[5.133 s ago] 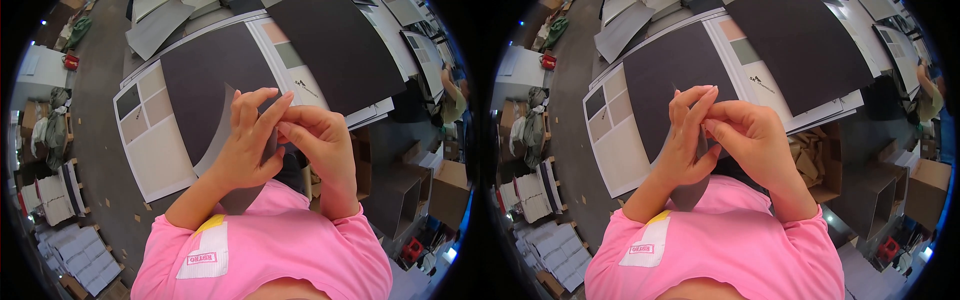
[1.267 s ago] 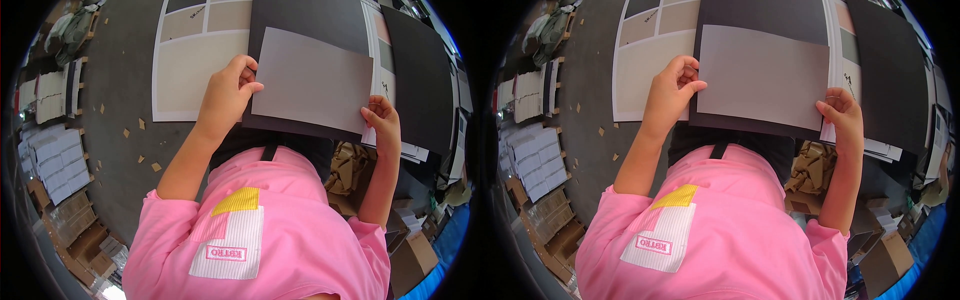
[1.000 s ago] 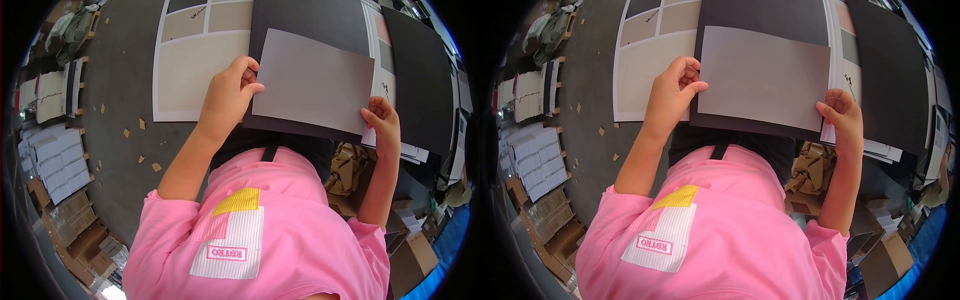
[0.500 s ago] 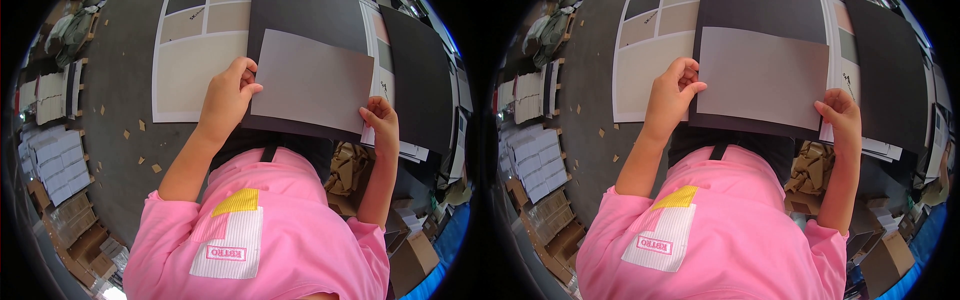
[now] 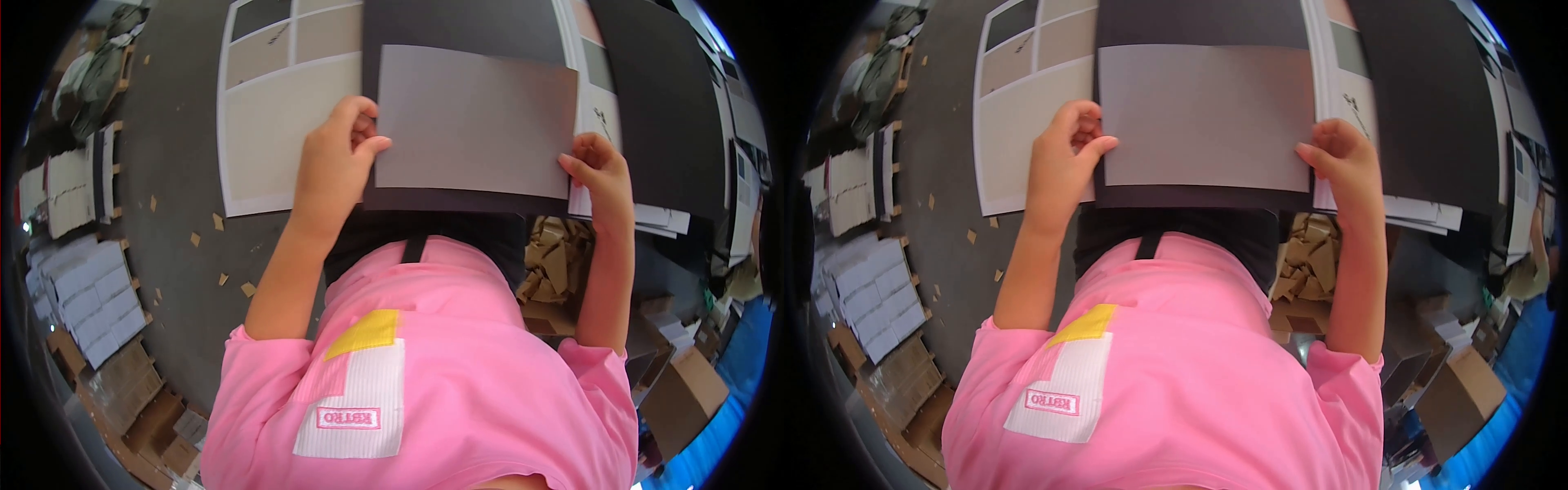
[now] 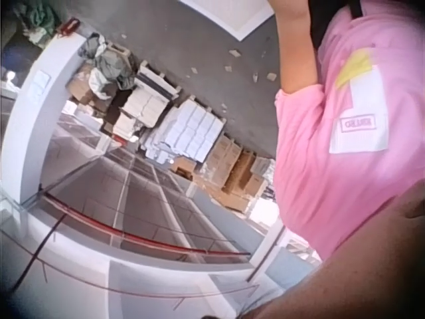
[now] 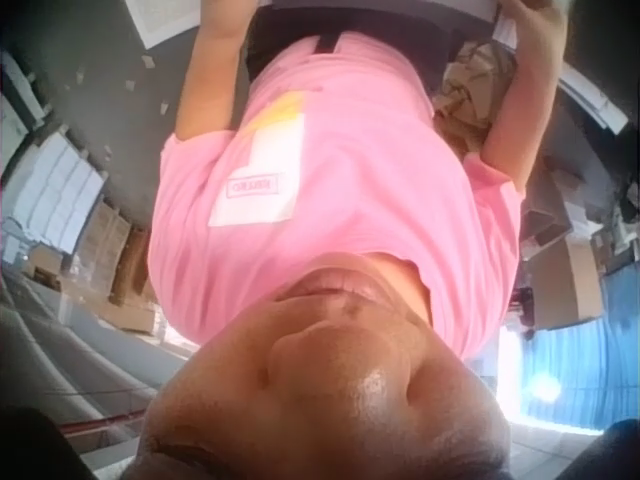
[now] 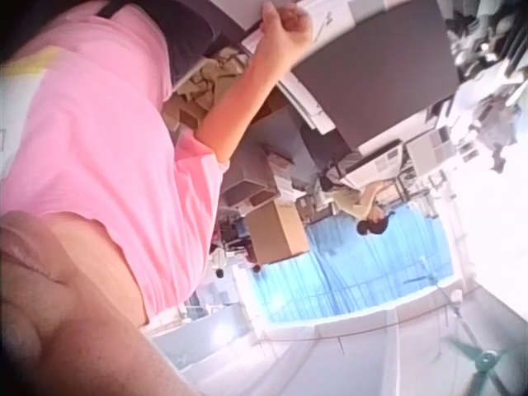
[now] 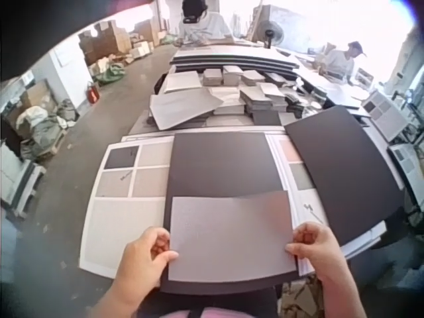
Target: Peeling adhesive backing from material samples and sticking them into a sample book catalog.
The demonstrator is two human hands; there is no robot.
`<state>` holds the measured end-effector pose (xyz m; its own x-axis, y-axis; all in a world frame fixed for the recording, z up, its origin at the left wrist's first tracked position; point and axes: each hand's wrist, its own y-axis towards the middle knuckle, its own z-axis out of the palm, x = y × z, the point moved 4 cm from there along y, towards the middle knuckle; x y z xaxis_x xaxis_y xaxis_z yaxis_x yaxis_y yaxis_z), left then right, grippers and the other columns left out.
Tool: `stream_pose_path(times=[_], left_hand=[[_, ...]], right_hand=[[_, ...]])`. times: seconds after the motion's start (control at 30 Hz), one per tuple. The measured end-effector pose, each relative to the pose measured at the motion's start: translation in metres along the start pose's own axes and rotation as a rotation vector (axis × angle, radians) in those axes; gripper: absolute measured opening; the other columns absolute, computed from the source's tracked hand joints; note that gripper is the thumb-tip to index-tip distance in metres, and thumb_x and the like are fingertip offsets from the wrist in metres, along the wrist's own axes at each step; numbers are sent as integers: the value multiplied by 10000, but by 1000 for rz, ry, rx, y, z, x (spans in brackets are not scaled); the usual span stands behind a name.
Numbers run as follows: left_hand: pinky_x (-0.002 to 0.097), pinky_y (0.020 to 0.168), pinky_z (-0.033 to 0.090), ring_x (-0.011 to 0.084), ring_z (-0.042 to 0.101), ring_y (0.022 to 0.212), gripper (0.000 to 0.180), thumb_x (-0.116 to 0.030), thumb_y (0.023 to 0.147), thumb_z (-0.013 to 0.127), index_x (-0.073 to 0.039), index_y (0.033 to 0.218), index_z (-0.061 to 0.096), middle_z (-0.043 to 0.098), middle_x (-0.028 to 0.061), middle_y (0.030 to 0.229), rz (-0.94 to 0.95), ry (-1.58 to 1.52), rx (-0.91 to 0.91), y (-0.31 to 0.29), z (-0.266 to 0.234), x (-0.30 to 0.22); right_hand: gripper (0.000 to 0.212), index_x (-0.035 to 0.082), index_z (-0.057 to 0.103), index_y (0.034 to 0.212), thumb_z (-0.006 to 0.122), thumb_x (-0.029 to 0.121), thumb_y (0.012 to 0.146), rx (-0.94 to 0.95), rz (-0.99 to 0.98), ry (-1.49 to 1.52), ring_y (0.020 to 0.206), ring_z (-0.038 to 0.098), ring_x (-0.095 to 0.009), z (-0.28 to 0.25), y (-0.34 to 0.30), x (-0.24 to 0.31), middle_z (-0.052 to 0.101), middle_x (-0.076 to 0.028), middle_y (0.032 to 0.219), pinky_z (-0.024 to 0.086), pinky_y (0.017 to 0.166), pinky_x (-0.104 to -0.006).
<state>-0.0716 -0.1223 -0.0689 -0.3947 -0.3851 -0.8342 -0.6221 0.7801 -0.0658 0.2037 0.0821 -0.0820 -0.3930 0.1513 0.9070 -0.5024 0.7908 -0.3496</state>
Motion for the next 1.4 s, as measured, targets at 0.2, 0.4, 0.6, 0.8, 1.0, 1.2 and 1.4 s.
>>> stream_pose_path(times=[0.2,0.4,0.6,0.8,1.0,1.2,1.4], left_hand=[[255,768,510,119,600,783,307,50,810,726,-14,1080,596,631,36,873,-19,-22,25,-2,-2,-2],[257,776,505,115,589,788,296,42,817,727,-12,1076,595,624,30,872,-62,-5,19,-1,2,-6],[259,740,515,121,588,742,286,48,806,734,-16,1049,598,628,40,827,-34,10,-14,-1,2,-5],[249,773,501,111,586,782,280,40,822,725,-14,1062,593,627,26,858,-53,12,4,-2,3,-6],[255,758,513,113,592,759,268,46,818,725,-14,1044,594,632,33,834,-24,-5,-8,-1,4,-4],[242,791,494,106,591,822,291,38,833,720,-9,1089,589,627,25,898,-40,-5,20,-2,2,-2],[248,764,504,108,586,783,279,46,825,723,-10,1066,593,622,28,864,-16,-8,9,-1,3,-4]], right_hand=[[157,34,648,912,738,-2,789,-42,0,-5,674,521,-53,11,-2,6,598,36,752,395,612,-216],[166,8,656,930,732,-19,785,-150,-32,-60,709,547,-70,10,-6,2,602,22,765,459,672,-232],[172,7,660,916,741,-13,766,-188,-132,-80,700,530,-78,13,-5,-7,589,13,757,447,642,-238],[147,2,652,905,732,-15,783,-220,-137,-129,688,505,-88,15,-10,-1,571,14,750,439,628,-245],[142,4,652,906,730,-17,789,-226,-102,-139,678,492,-88,17,-12,0,558,14,740,432,616,-251],[146,4,651,911,729,-23,791,-238,-125,-139,664,487,-82,19,-13,0,548,20,732,430,613,-246],[155,3,650,919,731,-26,790,-244,-133,-135,674,489,-76,19,-14,-1,545,26,741,441,626,-240]])
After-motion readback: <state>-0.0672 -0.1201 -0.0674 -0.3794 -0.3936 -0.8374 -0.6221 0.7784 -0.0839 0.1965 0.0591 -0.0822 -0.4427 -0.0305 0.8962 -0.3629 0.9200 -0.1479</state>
